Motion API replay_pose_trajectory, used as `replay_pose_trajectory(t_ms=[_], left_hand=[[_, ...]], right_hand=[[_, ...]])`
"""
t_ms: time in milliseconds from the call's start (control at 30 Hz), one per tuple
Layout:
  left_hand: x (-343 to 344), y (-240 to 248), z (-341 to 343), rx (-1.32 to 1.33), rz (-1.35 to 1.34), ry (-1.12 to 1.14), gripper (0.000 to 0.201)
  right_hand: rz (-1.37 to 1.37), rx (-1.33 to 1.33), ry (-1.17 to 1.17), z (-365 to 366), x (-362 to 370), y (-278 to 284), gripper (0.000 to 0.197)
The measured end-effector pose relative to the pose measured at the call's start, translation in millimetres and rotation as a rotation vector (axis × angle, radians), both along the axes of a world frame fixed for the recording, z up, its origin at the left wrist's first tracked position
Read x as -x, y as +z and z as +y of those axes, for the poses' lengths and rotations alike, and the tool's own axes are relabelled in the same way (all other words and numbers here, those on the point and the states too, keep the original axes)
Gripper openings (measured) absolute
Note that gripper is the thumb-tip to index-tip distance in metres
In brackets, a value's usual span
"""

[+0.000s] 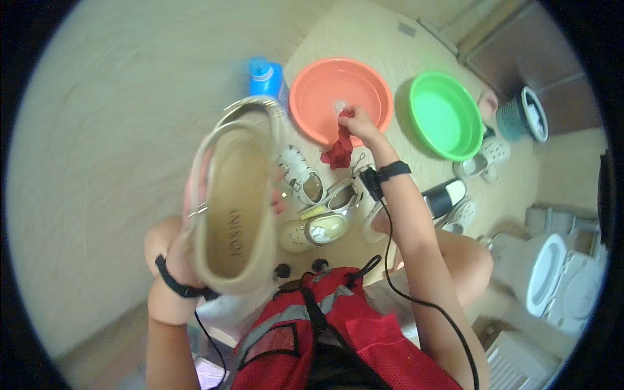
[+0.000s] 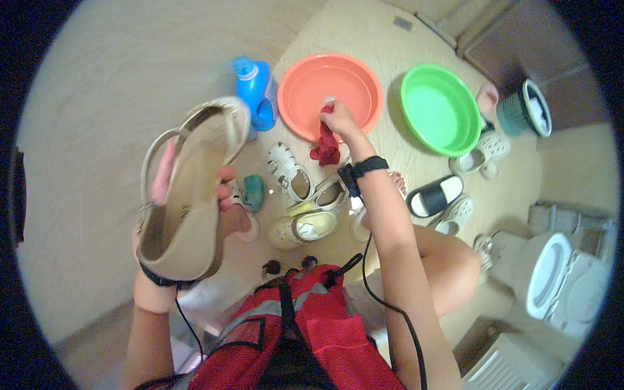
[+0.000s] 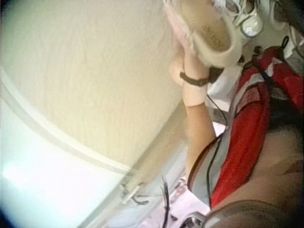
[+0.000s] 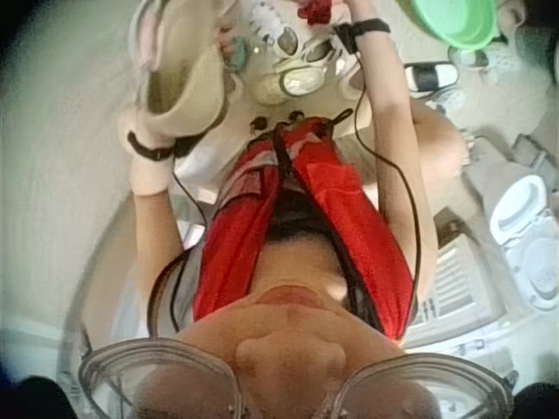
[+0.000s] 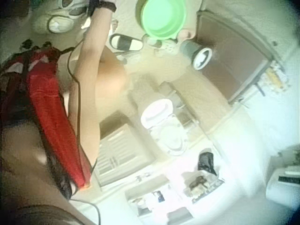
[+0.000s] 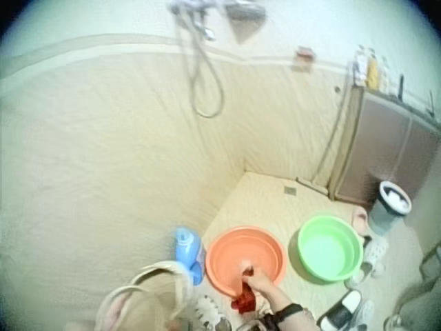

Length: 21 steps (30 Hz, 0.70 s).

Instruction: The person wipes the exterior and interior of a white heeled shoe with a red cloth, occasionally dipping the cloth into a basin of water.

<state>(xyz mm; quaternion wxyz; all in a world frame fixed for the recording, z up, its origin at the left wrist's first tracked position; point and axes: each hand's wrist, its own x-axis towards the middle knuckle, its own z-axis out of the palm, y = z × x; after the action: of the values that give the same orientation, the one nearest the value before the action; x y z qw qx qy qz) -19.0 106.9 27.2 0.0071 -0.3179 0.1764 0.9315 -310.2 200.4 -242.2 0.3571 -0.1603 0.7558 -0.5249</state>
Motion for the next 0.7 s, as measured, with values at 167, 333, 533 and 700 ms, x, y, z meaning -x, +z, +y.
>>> replay_pose_trajectory(t_ms=[167, 333, 533, 700], left_hand=[[3.4, -5.0, 14.4, 0.128, 0.338, -0.111, 0.067], [-2.7, -10.1, 28.6, 0.078, 0.546, -0.096, 0.064], [9.7, -0.3, 34.9, 0.050, 0.599, -0.058, 0.064], [5.5, 0.1, 28.8, 0.032, 0.633, -0.030, 0.065]], right_hand=[[1.095, -0.436, 0.426, 18.4, -15.3, 104.8, 0.016], [1.430, -0.576, 0.461, 31.0, -41.1, 160.8, 0.016], [1.639, -0.599, 0.312, 54.0, -41.4, 191.9, 0.035], [1.326, -0.593, 0.260, 62.1, -96.7, 252.3, 0.031]])
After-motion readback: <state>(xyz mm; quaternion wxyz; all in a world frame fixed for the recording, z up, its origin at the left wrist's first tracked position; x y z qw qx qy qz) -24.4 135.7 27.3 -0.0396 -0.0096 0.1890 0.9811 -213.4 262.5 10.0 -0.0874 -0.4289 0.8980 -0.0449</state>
